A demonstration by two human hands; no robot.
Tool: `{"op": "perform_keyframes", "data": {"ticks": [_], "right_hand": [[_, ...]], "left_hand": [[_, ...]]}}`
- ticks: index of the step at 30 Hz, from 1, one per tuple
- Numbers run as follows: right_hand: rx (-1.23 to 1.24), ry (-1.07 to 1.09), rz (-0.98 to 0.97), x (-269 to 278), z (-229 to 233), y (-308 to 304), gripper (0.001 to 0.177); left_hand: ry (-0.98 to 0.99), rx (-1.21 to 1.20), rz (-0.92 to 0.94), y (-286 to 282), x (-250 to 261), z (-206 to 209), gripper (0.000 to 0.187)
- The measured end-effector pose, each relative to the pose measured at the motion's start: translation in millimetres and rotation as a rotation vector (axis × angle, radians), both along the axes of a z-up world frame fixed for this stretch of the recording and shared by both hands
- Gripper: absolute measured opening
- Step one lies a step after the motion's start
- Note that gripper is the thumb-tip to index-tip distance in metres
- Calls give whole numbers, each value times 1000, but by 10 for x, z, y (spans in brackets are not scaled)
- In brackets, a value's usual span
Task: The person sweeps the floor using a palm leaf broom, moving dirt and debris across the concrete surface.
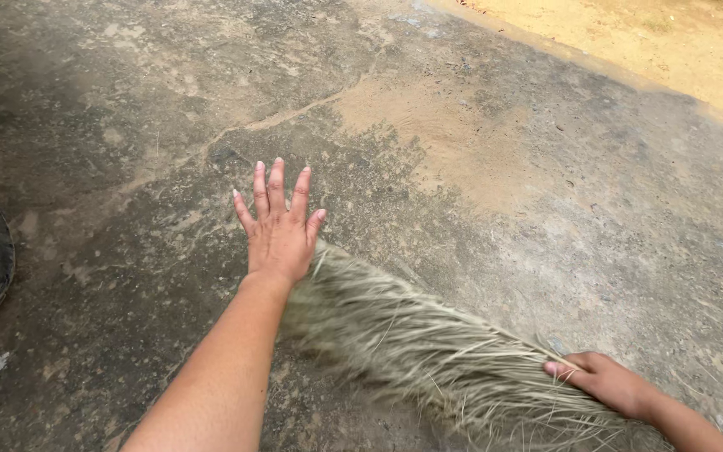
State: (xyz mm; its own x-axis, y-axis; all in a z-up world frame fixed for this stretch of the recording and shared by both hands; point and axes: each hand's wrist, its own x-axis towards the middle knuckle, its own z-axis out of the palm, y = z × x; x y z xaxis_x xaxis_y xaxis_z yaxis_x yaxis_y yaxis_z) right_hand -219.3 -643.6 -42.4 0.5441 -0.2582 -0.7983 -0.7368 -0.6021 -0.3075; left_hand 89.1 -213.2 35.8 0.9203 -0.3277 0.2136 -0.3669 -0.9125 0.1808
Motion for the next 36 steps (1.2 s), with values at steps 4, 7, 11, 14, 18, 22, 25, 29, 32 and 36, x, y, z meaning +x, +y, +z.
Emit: {"op": "perform_keyframes", "data": {"ticks": [4,7,11,14,18,22,25,29,32,36], "right_hand": [[-349,-177,-241,-210,-138,-947,83],[-505,-202,-390,-123,-77,-1211,85],[-313,-433,-363,-274,55,-920,68],[-92,-224,-112,-384,42,-574,67],[65,-66,180,-328,55,-354,66],[-63,-14,-166,-176,-8,-619,62],[-268,-237,-204,16,-85,-835,64],[-509,-485,-368,609,-80,-236,67],[-203,-613,-694,1030,61,992,43],[-190,-1082,-91,1087,533,2174,80]], "left_hand": [[56,53,54,229,54,-71,65],[257,170,89,266,104,-174,65],[386,198,106,153,79,-255,66],[200,32,60,23,88,-238,69],[195,-115,149,-138,118,-178,70],[332,-41,168,-84,44,-202,69],[576,171,158,-51,69,-274,71],[914,427,-35,-400,141,-420,69],[1078,186,-259,-959,26,-347,87],[1044,-665,-309,-1539,-297,-290,73]]}}
